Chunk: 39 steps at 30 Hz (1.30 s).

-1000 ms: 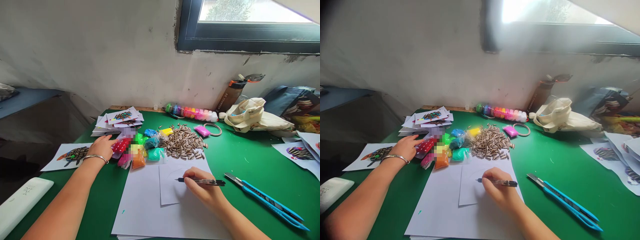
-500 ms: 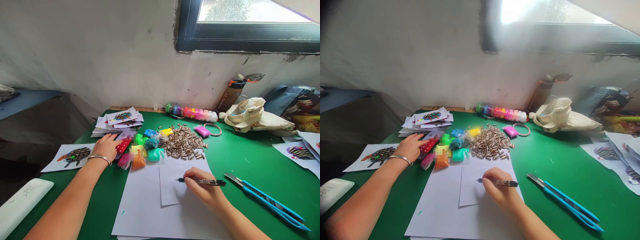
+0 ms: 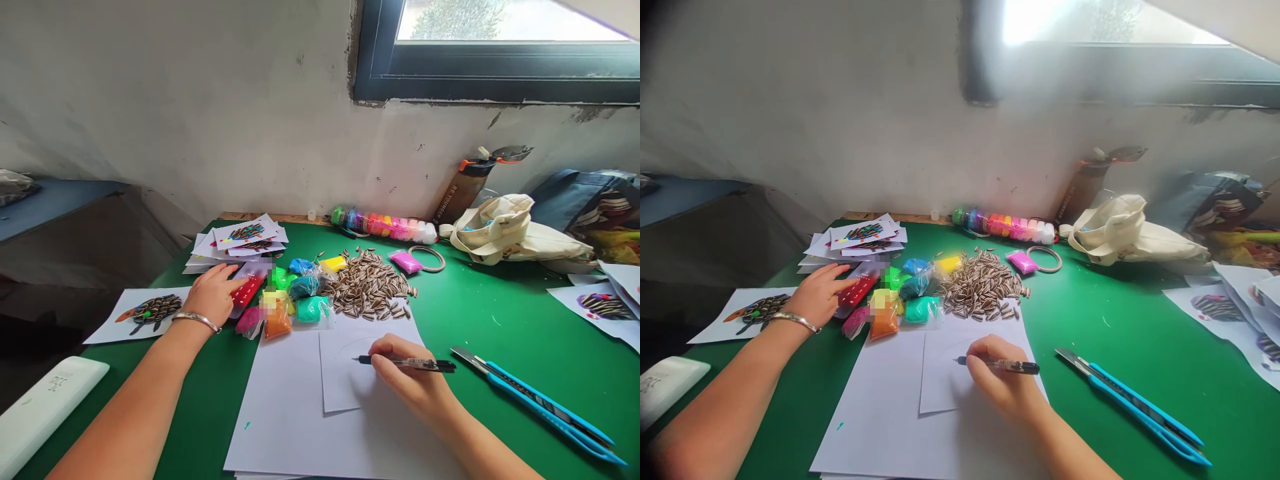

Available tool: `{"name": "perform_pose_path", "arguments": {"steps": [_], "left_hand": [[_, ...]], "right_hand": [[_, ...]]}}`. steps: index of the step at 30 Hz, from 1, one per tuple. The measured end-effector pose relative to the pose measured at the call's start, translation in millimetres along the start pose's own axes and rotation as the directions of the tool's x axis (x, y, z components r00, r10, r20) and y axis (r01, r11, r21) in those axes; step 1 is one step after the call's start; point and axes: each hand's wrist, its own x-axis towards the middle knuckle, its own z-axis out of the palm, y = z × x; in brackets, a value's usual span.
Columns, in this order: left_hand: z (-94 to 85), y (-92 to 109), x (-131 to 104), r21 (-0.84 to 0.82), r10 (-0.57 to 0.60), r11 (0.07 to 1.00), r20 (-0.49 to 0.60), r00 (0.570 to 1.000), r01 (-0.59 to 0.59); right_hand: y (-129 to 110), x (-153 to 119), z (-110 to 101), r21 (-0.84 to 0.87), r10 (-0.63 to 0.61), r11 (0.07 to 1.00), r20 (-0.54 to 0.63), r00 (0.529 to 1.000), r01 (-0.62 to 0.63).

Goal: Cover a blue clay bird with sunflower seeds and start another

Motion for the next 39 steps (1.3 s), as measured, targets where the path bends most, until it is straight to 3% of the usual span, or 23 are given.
{"name": "perform_pose_path", "arguments": {"steps": [5, 9, 18, 27, 39], "left_hand": [[-2.4, -2, -1, 0.008, -0.005, 1.0, 0.031, 1.0, 0.005], [-0.9, -12, 0, 0.004, -0.052, 0.999, -0.007, 0.999, 0.052], [28.3, -36, -3, -0.076, -0.07, 0.995, -0.042, 0.997, 0.067], [10.3, -9, -11, -0.039, -0.025, 0.999, -0.037, 0.999, 0.024], [0.6, 8, -13, -0.014, 0.032, 0.999, -0.009, 0.999, -0.032]], "right_hand": [[1, -1, 1, 0.005, 0.008, 1.0, -0.003, 1.0, -0.008], [0, -1, 0, 0.006, 0.021, 1.0, -0.004, 1.0, -0.021], [2, -1, 0, 0.015, 0.025, 1.0, 0.006, 1.0, -0.025], [2, -1, 1, 0.021, 0.025, 0.999, 0.001, 1.0, -0.025], [-1, -1, 0, 0.036, 0.009, 0.999, -0.014, 1.0, -0.009]]}}
